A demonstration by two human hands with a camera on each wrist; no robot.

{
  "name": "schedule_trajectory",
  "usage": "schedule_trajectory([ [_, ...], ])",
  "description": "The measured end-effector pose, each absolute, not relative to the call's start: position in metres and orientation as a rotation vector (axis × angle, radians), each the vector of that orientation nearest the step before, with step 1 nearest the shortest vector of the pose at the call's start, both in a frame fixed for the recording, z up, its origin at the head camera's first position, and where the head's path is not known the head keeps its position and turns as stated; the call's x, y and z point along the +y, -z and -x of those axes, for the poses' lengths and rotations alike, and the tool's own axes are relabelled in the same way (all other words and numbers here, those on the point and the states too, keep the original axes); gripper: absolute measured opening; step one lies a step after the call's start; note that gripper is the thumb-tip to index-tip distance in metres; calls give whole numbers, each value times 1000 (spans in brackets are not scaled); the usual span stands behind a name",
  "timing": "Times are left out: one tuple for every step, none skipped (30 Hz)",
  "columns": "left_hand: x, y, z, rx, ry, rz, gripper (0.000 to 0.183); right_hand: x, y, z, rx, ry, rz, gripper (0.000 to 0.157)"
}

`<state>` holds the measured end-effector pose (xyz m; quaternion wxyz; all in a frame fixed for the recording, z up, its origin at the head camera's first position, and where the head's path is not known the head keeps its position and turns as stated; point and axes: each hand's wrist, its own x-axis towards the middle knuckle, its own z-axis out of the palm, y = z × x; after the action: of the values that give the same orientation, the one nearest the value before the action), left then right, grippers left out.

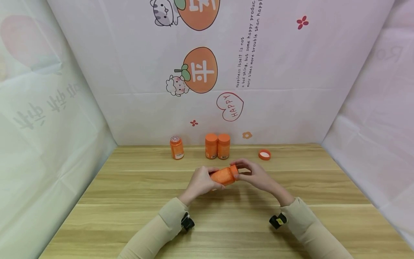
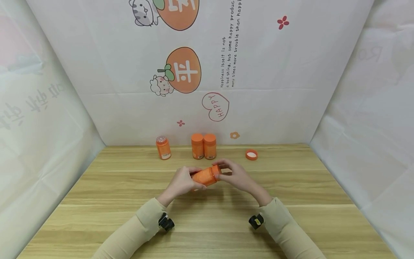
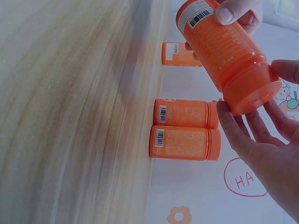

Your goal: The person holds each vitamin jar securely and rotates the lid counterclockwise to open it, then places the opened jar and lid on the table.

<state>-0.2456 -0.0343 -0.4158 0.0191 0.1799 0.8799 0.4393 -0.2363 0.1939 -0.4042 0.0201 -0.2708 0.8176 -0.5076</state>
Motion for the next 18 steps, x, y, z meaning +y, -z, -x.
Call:
schedule_trajectory([
  [-34,416,246,2730,-1363,-554,58,194,404,237,2526,1583,847,44],
  [-34,416,246,2729,-1363,-551,58,195,405,237,2515,1591,857,44],
  [-34,416,246,2727,-1363,-547,58,195,405,237,2505,1599,868,43],
  [-34,416,246,2727,-1363,-546,58,195,405,237,2498,1606,878,43],
  [-34,416,245,2726,-1364,-544,59,195,405,237,2492,1611,890,43],
  [-34,416,245,2725,-1366,-543,59,196,406,237,2489,1614,903,42],
  [-34,416,246,2725,-1366,-543,59,196,406,237,2490,1613,916,42],
  [-34,416,246,2727,-1364,-543,58,196,406,238,2493,1611,922,41],
  [-34,416,246,2728,-1363,-543,58,196,406,238,2496,1609,926,41],
  [-34,416,246,2730,-1361,-544,58,196,406,238,2499,1607,924,41],
  [-34,416,246,2732,-1359,-544,58,196,406,238,2504,1600,929,41],
  [-34,417,246,2733,-1357,-546,58,197,406,238,2505,1600,925,41],
  [-34,417,246,2735,-1356,-547,58,197,406,238,2508,1599,923,41],
  [-34,417,246,2737,-1353,-549,58,197,406,238,2506,1601,920,41],
  [-34,417,246,2738,-1353,-551,58,197,406,238,2504,1601,919,41],
  [-34,417,246,2739,-1352,-553,57,197,406,238,2505,1600,915,41],
  [-34,417,246,2739,-1352,-557,57,197,406,239,2513,1594,909,40],
  [-34,417,246,2740,-1353,-561,57,197,405,239,2524,1591,890,39],
])
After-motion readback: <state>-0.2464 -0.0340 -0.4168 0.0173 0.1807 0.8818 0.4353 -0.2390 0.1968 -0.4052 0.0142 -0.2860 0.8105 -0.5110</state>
